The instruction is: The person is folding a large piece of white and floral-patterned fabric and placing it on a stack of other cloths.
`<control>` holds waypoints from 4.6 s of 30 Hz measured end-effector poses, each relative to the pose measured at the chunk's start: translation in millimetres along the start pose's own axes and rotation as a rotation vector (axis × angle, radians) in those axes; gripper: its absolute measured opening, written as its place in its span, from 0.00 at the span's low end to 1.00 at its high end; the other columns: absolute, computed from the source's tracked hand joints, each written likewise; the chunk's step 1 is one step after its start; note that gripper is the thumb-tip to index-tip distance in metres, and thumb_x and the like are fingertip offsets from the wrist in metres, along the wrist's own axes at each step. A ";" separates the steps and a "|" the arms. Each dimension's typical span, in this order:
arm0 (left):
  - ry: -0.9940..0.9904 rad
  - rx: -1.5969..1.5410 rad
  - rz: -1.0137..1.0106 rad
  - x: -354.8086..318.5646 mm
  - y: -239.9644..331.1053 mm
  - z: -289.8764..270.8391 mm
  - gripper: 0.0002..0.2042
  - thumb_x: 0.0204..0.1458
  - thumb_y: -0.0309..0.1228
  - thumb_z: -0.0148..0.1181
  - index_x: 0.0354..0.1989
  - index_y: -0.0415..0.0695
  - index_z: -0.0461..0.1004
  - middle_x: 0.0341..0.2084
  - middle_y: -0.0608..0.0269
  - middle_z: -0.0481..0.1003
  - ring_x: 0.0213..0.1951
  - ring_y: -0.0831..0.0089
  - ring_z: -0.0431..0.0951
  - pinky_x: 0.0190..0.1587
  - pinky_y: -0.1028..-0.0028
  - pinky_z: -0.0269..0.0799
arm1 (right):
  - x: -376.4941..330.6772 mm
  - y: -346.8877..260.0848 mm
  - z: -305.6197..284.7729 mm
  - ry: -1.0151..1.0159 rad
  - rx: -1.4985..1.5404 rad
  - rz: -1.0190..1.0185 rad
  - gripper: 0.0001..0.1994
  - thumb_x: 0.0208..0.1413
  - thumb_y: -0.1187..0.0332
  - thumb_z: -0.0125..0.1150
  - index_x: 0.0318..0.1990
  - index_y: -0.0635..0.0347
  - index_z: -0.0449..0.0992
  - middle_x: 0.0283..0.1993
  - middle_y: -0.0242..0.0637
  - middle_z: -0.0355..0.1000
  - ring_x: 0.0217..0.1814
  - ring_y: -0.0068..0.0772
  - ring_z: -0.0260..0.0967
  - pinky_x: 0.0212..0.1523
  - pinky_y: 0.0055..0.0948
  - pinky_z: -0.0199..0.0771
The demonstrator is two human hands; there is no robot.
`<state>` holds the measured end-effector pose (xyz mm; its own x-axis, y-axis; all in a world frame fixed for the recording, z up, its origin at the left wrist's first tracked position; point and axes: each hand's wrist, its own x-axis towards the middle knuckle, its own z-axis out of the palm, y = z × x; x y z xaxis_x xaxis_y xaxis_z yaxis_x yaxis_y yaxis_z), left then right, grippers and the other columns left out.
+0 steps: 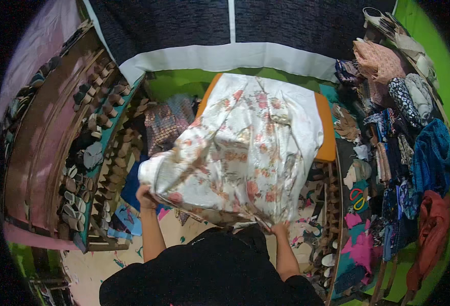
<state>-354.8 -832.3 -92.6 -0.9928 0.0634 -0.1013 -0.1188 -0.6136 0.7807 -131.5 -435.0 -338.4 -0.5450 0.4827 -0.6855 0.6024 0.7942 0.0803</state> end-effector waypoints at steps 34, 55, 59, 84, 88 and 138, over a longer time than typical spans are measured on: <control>-1.074 0.489 -0.724 -19.9 -171.6 -44.3 0.27 0.43 0.44 0.49 0.49 0.37 0.60 0.44 0.53 0.65 0.44 0.66 0.64 0.45 0.70 0.61 | -264.9 -135.0 -322.6 -0.175 2.094 -1.225 0.22 0.46 0.65 0.47 0.47 0.69 0.60 0.39 0.46 0.67 0.35 0.34 0.69 0.34 0.28 0.73; -0.380 -0.295 -0.241 177.6 -138.9 203.6 0.26 0.47 0.49 0.42 0.46 0.39 0.61 0.40 0.53 0.67 0.41 0.59 0.68 0.46 0.61 0.62 | -163.8 -17.6 -262.7 -0.305 1.676 -1.336 0.49 0.28 0.53 0.69 0.57 0.63 0.45 0.56 0.38 0.50 0.57 0.31 0.50 0.56 0.27 0.48; -0.307 -0.330 -0.213 220.7 -69.5 247.5 0.21 0.50 0.44 0.40 0.39 0.37 0.66 0.38 0.51 0.69 0.40 0.59 0.69 0.46 0.63 0.63 | -139.6 9.5 -310.1 -0.113 1.572 -1.255 0.48 0.27 0.62 0.69 0.56 0.69 0.46 0.55 0.41 0.52 0.58 0.31 0.49 0.57 0.28 0.46; 0.095 0.139 -0.762 365.0 -194.6 185.0 0.28 0.40 0.45 0.53 0.49 0.41 0.59 0.43 0.56 0.66 0.43 0.59 0.67 0.45 0.64 0.62 | 166.4 3.1 -366.7 0.619 1.007 0.162 0.40 0.40 0.58 0.55 0.58 0.64 0.40 0.57 0.62 0.41 0.58 0.59 0.43 0.57 0.40 0.46; 0.157 0.696 -0.402 424.5 -251.9 99.0 0.37 0.33 0.44 0.61 0.48 0.30 0.55 0.42 0.46 0.64 0.38 0.59 0.69 0.41 0.70 0.65 | 149.1 -85.3 -383.5 0.463 0.907 0.101 0.52 0.30 0.50 0.64 0.58 0.64 0.36 0.59 0.65 0.28 0.55 0.61 0.49 0.50 0.40 0.57; -1.367 1.247 -0.420 582.5 -318.5 455.6 0.33 0.41 0.56 0.46 0.56 0.54 0.53 0.57 0.56 0.47 0.58 0.52 0.42 0.57 0.56 0.38 | 150.5 -44.9 -425.5 0.020 2.377 -0.275 0.21 0.46 0.69 0.53 0.46 0.73 0.60 0.41 0.44 0.67 0.40 0.34 0.66 0.40 0.25 0.66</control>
<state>-901.1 -241.3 -119.3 -0.1548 0.9142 -0.3744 0.3589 0.4051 0.8409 -488.8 -241.0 -137.2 -0.6895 0.4961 -0.5277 -0.0987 -0.7861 -0.6101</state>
